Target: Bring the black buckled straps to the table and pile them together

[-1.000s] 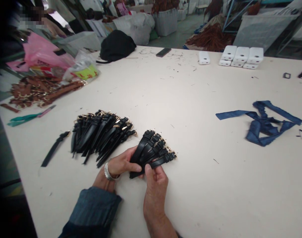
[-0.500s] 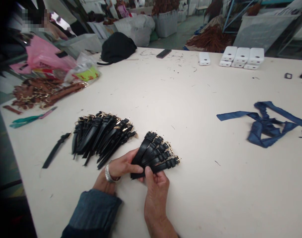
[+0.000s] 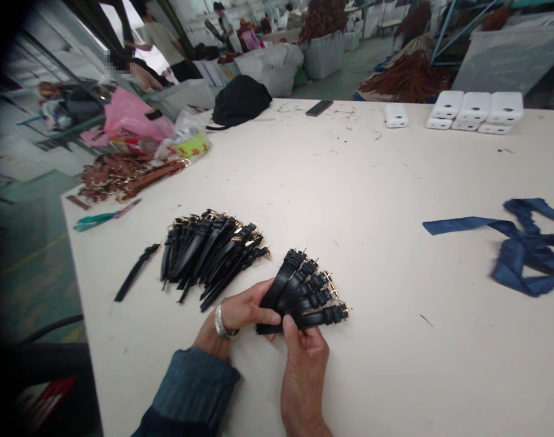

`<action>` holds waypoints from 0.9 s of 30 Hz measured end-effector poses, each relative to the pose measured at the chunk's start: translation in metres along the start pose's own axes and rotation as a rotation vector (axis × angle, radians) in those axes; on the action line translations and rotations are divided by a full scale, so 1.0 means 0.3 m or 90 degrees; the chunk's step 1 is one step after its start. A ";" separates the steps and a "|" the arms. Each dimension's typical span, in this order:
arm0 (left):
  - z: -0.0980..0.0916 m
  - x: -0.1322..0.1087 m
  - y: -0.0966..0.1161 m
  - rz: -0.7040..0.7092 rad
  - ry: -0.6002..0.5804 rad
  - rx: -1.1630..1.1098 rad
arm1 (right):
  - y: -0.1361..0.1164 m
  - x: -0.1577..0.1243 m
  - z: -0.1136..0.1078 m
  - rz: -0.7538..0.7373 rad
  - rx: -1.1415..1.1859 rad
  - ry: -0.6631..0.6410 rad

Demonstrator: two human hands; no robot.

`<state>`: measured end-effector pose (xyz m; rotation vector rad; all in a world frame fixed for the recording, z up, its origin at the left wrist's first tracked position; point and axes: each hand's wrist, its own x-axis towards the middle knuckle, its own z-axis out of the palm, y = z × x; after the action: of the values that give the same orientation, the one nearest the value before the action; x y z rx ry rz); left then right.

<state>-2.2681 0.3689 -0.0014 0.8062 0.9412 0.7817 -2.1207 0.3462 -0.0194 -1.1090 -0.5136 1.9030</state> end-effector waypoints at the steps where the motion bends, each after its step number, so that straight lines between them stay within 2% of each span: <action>1: 0.001 -0.001 0.001 -0.001 -0.001 -0.005 | 0.002 -0.001 -0.001 0.002 0.000 0.004; 8: 0.003 -0.005 -0.005 0.024 -0.008 -0.018 | 0.010 -0.003 -0.006 0.008 -0.018 0.017; 27: 0.000 -0.004 -0.005 0.019 0.005 -0.018 | 0.004 -0.007 0.001 -0.002 -0.034 0.011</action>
<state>-2.2682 0.3671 -0.0020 0.7948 0.9249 0.8222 -2.1209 0.3436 -0.0190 -1.1577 -0.5591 1.8844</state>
